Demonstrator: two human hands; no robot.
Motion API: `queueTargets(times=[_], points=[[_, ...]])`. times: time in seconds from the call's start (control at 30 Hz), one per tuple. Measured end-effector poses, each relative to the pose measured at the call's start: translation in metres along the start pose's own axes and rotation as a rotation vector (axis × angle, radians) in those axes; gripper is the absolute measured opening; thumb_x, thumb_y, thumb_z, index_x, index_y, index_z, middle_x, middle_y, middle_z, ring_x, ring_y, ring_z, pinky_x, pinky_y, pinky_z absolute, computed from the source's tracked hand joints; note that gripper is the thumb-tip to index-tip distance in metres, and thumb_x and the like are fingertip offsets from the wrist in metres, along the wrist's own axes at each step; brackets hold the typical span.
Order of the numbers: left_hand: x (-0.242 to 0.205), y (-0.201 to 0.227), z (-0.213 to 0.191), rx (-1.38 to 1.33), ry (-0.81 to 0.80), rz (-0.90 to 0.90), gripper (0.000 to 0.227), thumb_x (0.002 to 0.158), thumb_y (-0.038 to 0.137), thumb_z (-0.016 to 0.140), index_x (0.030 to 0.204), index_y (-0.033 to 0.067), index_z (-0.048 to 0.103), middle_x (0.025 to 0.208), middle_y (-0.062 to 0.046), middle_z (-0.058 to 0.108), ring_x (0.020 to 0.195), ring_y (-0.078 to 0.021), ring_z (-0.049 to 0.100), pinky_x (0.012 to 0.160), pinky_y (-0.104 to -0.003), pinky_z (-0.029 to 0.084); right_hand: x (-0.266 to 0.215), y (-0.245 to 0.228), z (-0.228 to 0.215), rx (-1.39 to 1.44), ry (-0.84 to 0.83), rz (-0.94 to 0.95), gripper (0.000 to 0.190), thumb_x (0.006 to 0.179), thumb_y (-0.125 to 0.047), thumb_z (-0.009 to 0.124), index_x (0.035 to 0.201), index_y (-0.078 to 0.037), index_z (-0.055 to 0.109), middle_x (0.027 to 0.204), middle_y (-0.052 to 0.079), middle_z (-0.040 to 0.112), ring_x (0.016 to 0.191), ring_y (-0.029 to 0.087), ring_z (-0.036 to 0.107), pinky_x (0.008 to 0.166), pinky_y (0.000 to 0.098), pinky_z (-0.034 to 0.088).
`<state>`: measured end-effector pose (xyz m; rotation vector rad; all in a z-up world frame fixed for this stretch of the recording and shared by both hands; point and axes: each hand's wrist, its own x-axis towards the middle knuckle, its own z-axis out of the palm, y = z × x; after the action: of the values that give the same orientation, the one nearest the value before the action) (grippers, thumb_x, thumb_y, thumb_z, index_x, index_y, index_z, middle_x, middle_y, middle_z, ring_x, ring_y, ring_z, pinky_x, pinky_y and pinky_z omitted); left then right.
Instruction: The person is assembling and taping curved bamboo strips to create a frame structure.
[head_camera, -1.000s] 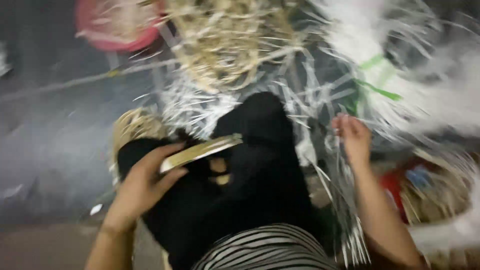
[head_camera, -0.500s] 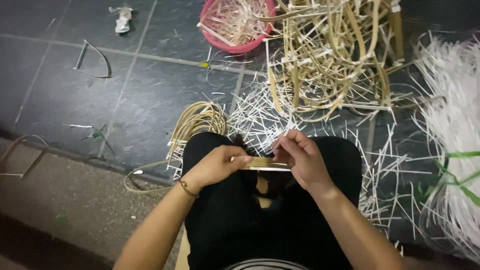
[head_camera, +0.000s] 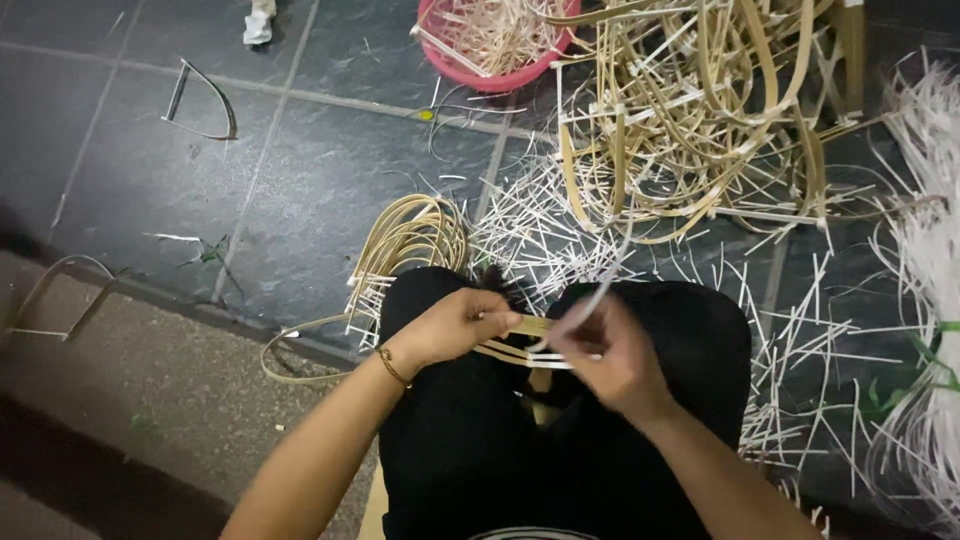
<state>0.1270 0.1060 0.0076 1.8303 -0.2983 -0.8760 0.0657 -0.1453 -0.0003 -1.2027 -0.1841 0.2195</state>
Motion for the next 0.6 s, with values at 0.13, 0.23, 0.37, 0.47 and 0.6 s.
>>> queueTargets(times=[0.13, 0.23, 0.37, 0.47, 0.6], points=[[-0.011, 0.001, 0.002, 0.011, -0.042, 0.214, 0.029, 0.086, 0.023, 0.083, 0.097, 0.0025, 0.066, 0.083, 0.001, 0.065, 0.080, -0.0062, 0.057, 0.071, -0.026, 0.049, -0.007, 0.014, 0.011, -0.733, -0.041, -0.340, 0.008, 0.091, -0.012, 0.077, 0.092, -0.011, 0.069, 0.100, 0.000, 0.073, 0.094, 0.013, 0.073, 0.084, 0.0274, 0.060], [-0.016, -0.002, 0.007, -0.117, -0.008, 0.159, 0.028, 0.088, 0.017, 0.082, 0.108, 0.0034, 0.069, 0.094, 0.000, 0.072, 0.090, -0.0066, 0.065, 0.079, -0.026, 0.056, -0.004, 0.021, 0.012, -1.103, -0.149, -0.762, 0.011, 0.080, -0.015, 0.082, 0.087, -0.015, 0.074, 0.097, -0.002, 0.067, 0.089, 0.018, 0.062, 0.081, 0.0329, 0.047], [-0.021, -0.005, 0.012, -0.112, 0.109, 0.192, 0.033, 0.088, 0.014, 0.079, 0.118, 0.0031, 0.069, 0.103, -0.003, 0.073, 0.095, -0.0091, 0.069, 0.082, -0.027, 0.058, -0.001, 0.019, 0.014, -1.185, -0.143, -0.772, 0.024, 0.077, -0.017, 0.084, 0.099, -0.011, 0.076, 0.098, -0.001, 0.066, 0.093, 0.018, 0.061, 0.082, 0.0391, 0.045], [-0.023, 0.002, 0.014, -0.127, 0.151, 0.167, 0.034, 0.090, 0.013, 0.077, 0.121, 0.0046, 0.069, 0.106, -0.003, 0.072, 0.095, -0.0089, 0.069, 0.080, -0.028, 0.059, 0.002, 0.018, 0.012, -1.218, -0.138, -0.783, 0.023, 0.077, -0.016, 0.085, 0.099, -0.012, 0.077, 0.099, -0.001, 0.066, 0.092, 0.019, 0.061, 0.081, 0.0393, 0.045], [-0.025, 0.003, 0.021, -0.044, 0.250, 0.236, 0.031, 0.090, 0.012, 0.078, 0.119, 0.0054, 0.071, 0.105, -0.005, 0.074, 0.095, -0.0131, 0.071, 0.082, -0.030, 0.058, 0.008, 0.006, 0.016, -1.280, -0.104, -0.788, 0.022, 0.077, -0.011, 0.082, 0.098, -0.013, 0.076, 0.098, -0.001, 0.066, 0.090, 0.021, 0.060, 0.082, 0.0388, 0.045]])
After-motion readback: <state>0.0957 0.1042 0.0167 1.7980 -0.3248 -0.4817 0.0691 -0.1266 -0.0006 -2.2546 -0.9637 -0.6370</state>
